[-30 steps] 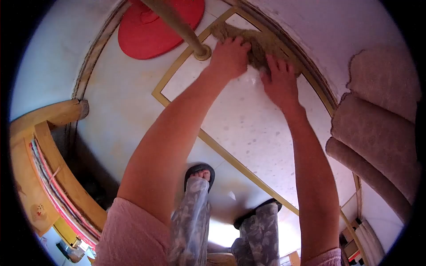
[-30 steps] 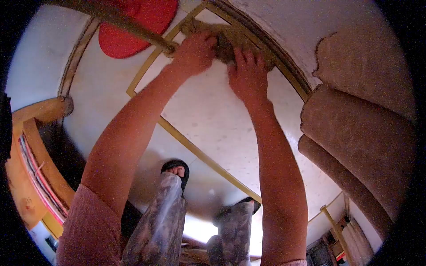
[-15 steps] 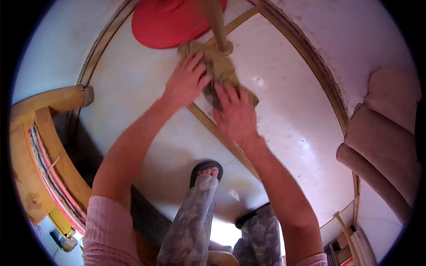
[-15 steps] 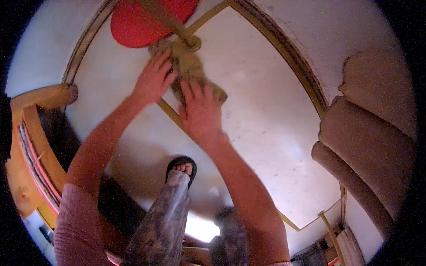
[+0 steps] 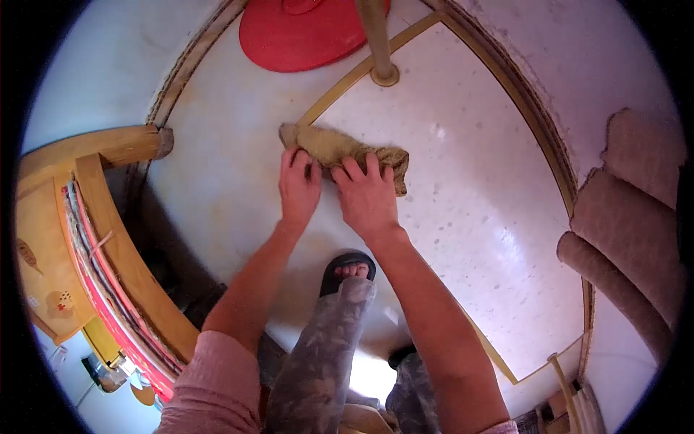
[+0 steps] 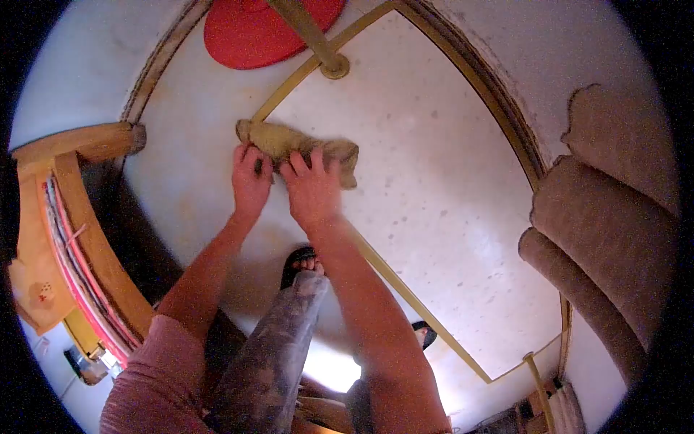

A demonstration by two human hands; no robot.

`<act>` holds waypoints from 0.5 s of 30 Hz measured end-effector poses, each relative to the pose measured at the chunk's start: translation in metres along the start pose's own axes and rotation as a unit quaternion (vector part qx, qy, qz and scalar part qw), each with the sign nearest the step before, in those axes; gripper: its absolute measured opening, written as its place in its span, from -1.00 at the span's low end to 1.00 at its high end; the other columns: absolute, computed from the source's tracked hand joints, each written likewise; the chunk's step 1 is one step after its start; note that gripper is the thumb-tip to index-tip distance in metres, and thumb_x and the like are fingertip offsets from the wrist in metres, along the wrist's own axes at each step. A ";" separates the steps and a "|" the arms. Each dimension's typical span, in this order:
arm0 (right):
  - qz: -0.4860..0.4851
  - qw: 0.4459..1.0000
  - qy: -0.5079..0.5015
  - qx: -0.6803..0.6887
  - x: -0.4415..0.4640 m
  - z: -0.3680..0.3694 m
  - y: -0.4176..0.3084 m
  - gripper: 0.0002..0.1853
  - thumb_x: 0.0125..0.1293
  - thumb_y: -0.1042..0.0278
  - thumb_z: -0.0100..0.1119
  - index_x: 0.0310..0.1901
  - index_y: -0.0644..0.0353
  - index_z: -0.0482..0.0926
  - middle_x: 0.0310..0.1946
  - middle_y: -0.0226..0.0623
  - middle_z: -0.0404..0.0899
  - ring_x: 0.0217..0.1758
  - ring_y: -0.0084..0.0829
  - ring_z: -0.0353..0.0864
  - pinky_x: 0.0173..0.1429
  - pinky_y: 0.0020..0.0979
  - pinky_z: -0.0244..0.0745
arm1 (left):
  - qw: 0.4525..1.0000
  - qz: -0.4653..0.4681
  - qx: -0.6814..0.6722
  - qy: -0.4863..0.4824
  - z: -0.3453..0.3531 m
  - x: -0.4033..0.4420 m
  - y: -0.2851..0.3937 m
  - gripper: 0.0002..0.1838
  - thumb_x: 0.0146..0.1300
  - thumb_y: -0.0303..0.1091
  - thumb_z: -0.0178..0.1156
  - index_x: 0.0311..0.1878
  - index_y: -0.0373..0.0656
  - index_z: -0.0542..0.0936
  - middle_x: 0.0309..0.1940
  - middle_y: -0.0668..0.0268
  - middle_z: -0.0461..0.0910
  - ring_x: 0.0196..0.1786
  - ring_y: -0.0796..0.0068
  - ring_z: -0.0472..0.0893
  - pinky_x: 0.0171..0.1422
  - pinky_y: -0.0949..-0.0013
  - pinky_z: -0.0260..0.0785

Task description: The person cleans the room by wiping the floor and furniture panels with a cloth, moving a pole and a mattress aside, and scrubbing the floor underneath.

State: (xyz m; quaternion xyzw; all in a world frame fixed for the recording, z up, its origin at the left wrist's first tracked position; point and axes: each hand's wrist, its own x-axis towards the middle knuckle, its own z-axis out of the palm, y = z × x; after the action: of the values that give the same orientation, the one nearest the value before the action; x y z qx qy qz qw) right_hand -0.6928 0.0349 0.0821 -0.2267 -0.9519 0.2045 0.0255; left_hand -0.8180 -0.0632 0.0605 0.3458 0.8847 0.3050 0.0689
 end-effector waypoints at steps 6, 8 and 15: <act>0.034 0.998 0.003 0.043 -0.079 -0.010 0.029 -0.65 0.08 0.38 0.19 -0.04 -0.07 0.57 -0.04 -0.40 0.46 0.20 -0.15 0.35 0.14 0.00 0.30 | 0.997 -0.023 -0.072 -0.021 0.031 -0.081 0.055 -0.83 0.11 -0.57 0.21 -0.21 -0.21 0.50 -0.02 0.01 0.43 0.02 -0.08 0.47 0.05 0.11 0.43; 0.048 0.998 0.009 0.036 -0.125 -0.019 0.040 -0.68 0.06 0.39 0.19 -0.08 -0.08 0.59 -0.07 -0.39 0.47 0.17 -0.14 0.36 0.14 0.00 0.29 | 0.993 -0.027 -0.096 -0.062 0.039 -0.113 0.075 -0.83 0.08 -0.58 0.21 -0.24 -0.21 0.49 -0.06 0.01 0.41 0.00 -0.08 0.48 0.02 0.08 0.43; 0.105 0.992 0.003 0.064 -0.236 -0.031 0.058 -0.71 0.03 0.52 0.22 -0.16 0.02 0.59 -0.08 -0.31 0.49 0.06 -0.07 0.41 0.13 -0.03 0.35 | 0.954 -0.010 -0.177 -0.241 0.041 -0.181 0.118 -0.85 0.02 -0.57 0.22 -0.32 -0.22 0.48 -0.15 0.02 0.40 -0.12 -0.09 0.51 -0.13 0.04 0.45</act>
State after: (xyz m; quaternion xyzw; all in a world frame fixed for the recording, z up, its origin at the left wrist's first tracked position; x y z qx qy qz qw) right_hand -0.4523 -0.0103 0.0976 -0.3242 -0.9075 0.2661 0.0214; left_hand -0.6013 -0.0938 0.0803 0.3820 0.7771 0.3637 0.3433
